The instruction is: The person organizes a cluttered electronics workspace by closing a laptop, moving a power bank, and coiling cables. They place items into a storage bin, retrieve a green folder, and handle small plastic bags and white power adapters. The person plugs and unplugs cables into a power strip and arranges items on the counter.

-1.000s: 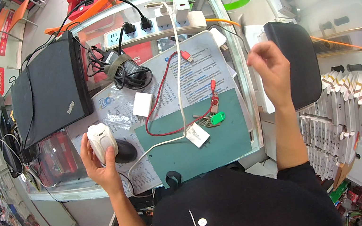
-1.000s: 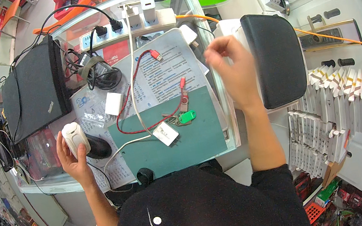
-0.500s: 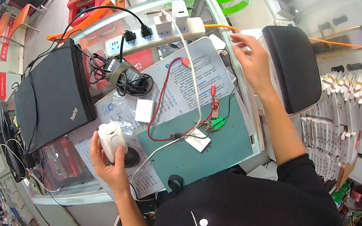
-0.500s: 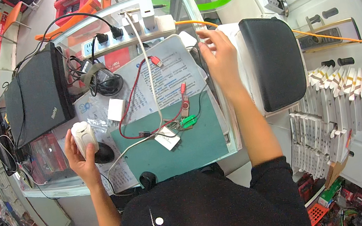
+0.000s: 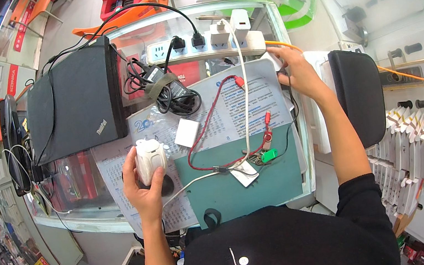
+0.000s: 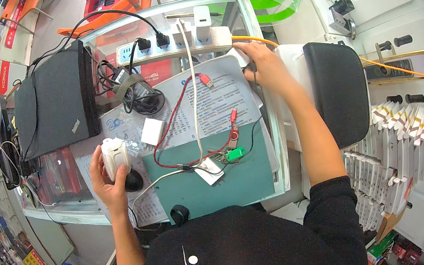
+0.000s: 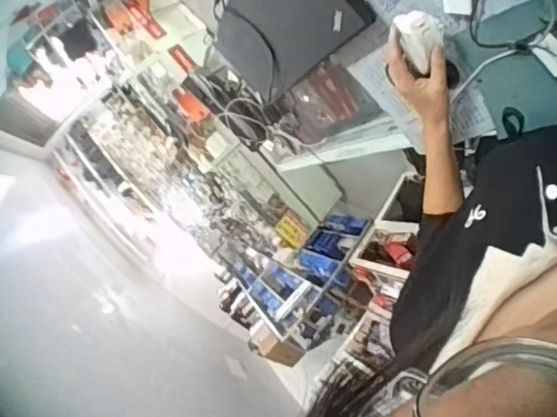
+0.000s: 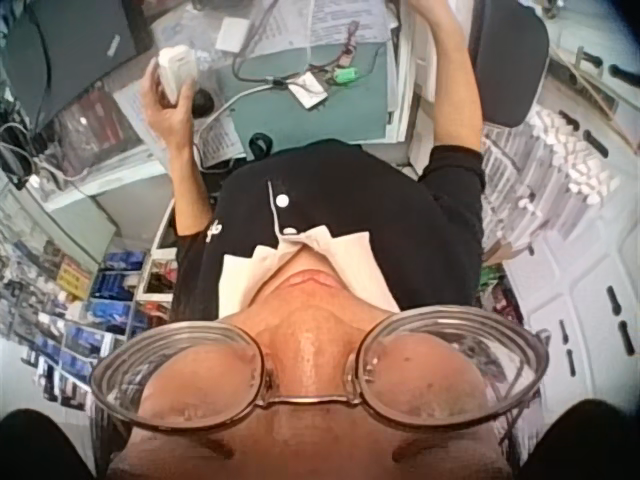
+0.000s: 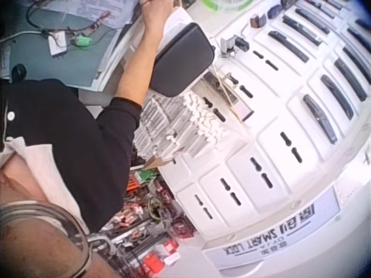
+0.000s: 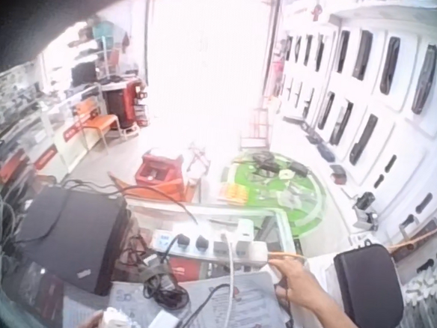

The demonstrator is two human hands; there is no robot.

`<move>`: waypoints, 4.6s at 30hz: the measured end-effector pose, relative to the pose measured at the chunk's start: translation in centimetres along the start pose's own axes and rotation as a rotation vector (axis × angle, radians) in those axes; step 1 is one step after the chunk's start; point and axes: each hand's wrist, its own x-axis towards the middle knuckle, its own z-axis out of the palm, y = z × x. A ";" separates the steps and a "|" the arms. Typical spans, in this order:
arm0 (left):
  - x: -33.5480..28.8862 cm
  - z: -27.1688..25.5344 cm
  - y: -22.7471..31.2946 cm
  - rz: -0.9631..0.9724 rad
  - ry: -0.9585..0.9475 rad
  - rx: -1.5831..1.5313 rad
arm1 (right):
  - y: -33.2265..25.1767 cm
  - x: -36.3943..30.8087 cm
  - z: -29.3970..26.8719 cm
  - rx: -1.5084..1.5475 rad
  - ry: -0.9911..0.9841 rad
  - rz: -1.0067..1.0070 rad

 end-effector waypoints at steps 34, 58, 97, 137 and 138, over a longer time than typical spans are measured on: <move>-0.4 -0.8 0.1 -0.024 0.059 -0.078 | -4.6 -3.1 1.7 -0.199 0.468 0.060; 0.3 -5.0 -0.1 -0.085 0.253 -0.284 | -8.9 -9.0 -3.5 0.835 0.612 0.234; 3.3 6.3 -0.5 0.187 -0.228 0.522 | -12.3 -6.8 6.5 -0.148 0.105 -0.348; 2.4 1.1 -2.3 0.337 -0.101 0.798 | -12.6 -9.7 9.6 0.511 0.347 0.244; 2.9 1.6 -2.5 0.292 -0.114 0.800 | -12.7 -9.8 9.4 0.518 0.358 0.217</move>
